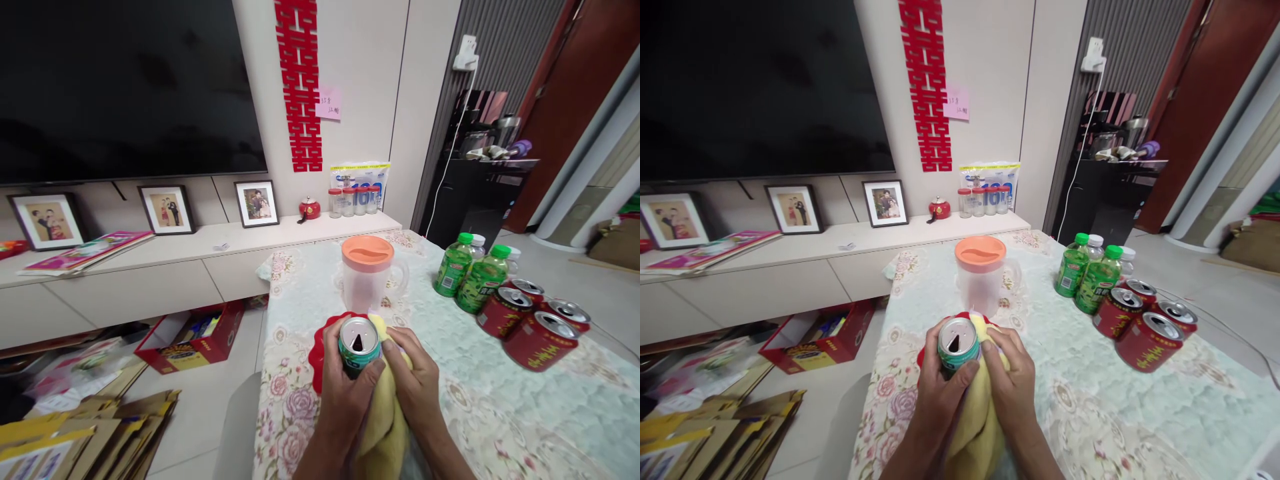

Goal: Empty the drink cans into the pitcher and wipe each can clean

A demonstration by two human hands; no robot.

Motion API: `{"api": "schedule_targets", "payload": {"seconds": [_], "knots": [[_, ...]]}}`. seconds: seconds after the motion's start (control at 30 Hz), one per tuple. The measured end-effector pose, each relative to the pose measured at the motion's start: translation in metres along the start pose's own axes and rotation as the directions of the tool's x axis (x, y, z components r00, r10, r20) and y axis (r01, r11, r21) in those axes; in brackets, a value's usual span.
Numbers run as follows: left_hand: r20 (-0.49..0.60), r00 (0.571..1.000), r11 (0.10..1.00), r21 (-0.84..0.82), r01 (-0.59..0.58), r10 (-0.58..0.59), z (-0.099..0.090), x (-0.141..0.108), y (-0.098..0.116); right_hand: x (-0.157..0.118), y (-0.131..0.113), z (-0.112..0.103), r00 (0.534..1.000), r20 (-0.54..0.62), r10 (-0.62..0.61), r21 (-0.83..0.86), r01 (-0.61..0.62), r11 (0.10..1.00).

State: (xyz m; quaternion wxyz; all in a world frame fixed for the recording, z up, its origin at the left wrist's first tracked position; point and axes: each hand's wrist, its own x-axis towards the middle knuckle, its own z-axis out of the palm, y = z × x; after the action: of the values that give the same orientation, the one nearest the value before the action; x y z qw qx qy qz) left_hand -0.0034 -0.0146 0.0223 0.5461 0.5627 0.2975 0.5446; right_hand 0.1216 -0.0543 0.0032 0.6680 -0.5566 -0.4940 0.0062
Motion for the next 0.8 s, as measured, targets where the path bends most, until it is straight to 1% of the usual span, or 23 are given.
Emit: {"api": "schedule_targets", "payload": {"seconds": [0.13,0.27,0.33,0.43,0.53,0.6,0.7,0.8], "knots": [[-0.076,0.994,0.996,0.055,-0.074,0.078,0.0,0.0,-0.001,0.0,0.005,0.003,0.998,0.044,0.044,-0.016,-0.043,0.999],[-0.12,0.987,0.992,0.081,-0.099,0.109,0.0,0.002,-0.003,0.0,0.003,0.005,0.996,0.078,0.052,-0.031,-0.05,0.998],[-0.146,0.985,0.994,0.074,-0.078,0.088,-0.002,0.002,-0.006,0.0,0.0,0.005,0.995,0.095,0.04,-0.034,-0.037,0.999],[-0.179,0.984,0.999,0.026,-0.02,0.024,-0.005,0.003,-0.009,0.0,-0.005,0.006,0.993,0.121,0.014,-0.029,-0.01,1.0],[-0.187,0.982,0.999,-0.017,0.031,-0.034,-0.007,0.007,-0.007,0.0,-0.01,0.006,0.99,0.143,-0.018,-0.011,0.02,1.0],[-0.189,0.98,0.998,-0.018,0.053,-0.055,-0.008,0.009,-0.004,0.0,-0.013,0.005,0.987,0.157,-0.04,0.004,0.04,0.999],[-0.173,0.981,0.996,-0.015,0.086,-0.087,-0.008,0.011,-0.003,0.0,-0.016,0.003,0.984,0.165,-0.065,0.019,0.063,0.998],[-0.131,0.985,0.993,-0.012,0.115,-0.115,-0.008,0.009,-0.004,-0.001,-0.016,0.003,0.99,0.122,-0.07,0.016,0.069,0.997]]}}
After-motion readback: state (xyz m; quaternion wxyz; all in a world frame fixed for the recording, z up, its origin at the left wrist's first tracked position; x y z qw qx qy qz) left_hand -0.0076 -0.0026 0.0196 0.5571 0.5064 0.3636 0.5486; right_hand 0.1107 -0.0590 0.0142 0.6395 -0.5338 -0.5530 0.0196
